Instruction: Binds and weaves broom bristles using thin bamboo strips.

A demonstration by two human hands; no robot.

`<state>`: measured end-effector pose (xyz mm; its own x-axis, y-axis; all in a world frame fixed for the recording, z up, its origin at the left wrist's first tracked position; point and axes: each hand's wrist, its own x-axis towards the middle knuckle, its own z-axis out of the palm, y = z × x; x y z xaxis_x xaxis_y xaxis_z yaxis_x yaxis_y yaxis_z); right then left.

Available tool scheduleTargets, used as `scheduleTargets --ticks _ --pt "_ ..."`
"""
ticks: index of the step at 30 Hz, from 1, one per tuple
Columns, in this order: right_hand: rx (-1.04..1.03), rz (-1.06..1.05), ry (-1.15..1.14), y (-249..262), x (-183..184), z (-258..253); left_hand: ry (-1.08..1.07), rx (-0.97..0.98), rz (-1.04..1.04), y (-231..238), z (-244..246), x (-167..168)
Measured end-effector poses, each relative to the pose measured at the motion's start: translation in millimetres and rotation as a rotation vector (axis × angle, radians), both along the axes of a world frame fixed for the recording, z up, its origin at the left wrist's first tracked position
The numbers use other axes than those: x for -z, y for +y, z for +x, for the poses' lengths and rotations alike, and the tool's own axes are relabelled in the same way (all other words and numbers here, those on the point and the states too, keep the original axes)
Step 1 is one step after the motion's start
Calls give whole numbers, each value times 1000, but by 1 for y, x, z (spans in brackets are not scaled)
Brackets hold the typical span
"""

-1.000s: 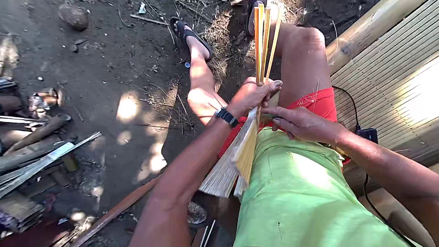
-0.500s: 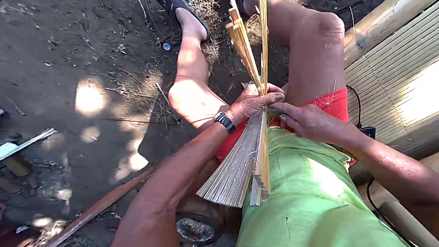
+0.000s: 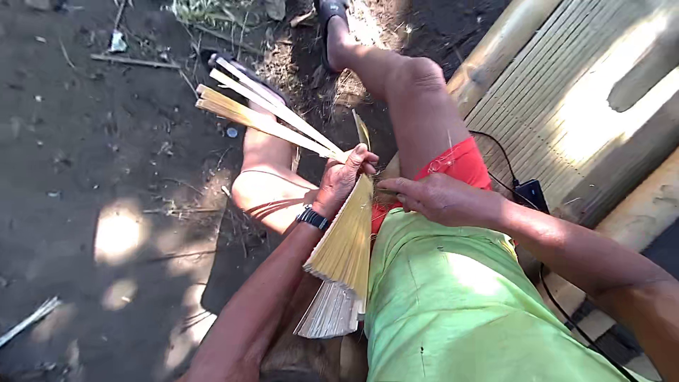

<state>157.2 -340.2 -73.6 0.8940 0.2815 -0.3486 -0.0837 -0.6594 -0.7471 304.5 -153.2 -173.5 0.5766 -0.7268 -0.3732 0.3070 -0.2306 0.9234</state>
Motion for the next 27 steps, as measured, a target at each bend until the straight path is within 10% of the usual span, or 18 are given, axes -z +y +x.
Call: scheduleTargets --ticks 10,15,18,20,24,27 --pt "114 85 -36 -5 -16 -56 -49 -36 8 7 -10 -39" --pt "221 137 -62 -14 -19 -79 125 -87 230 -27 -66 -221" --pt "244 191 -37 -22 -14 -87 138 -24 84 -31 -66 -244" --pt "244 231 -17 -26 -10 -87 131 -156 356 -88 -70 -274" --pt "239 258 18 -35 1 -86 35 -22 676 -141 -58 -272" --pt "232 232 43 -44 -2 -86 -21 64 398 -128 -44 -251"
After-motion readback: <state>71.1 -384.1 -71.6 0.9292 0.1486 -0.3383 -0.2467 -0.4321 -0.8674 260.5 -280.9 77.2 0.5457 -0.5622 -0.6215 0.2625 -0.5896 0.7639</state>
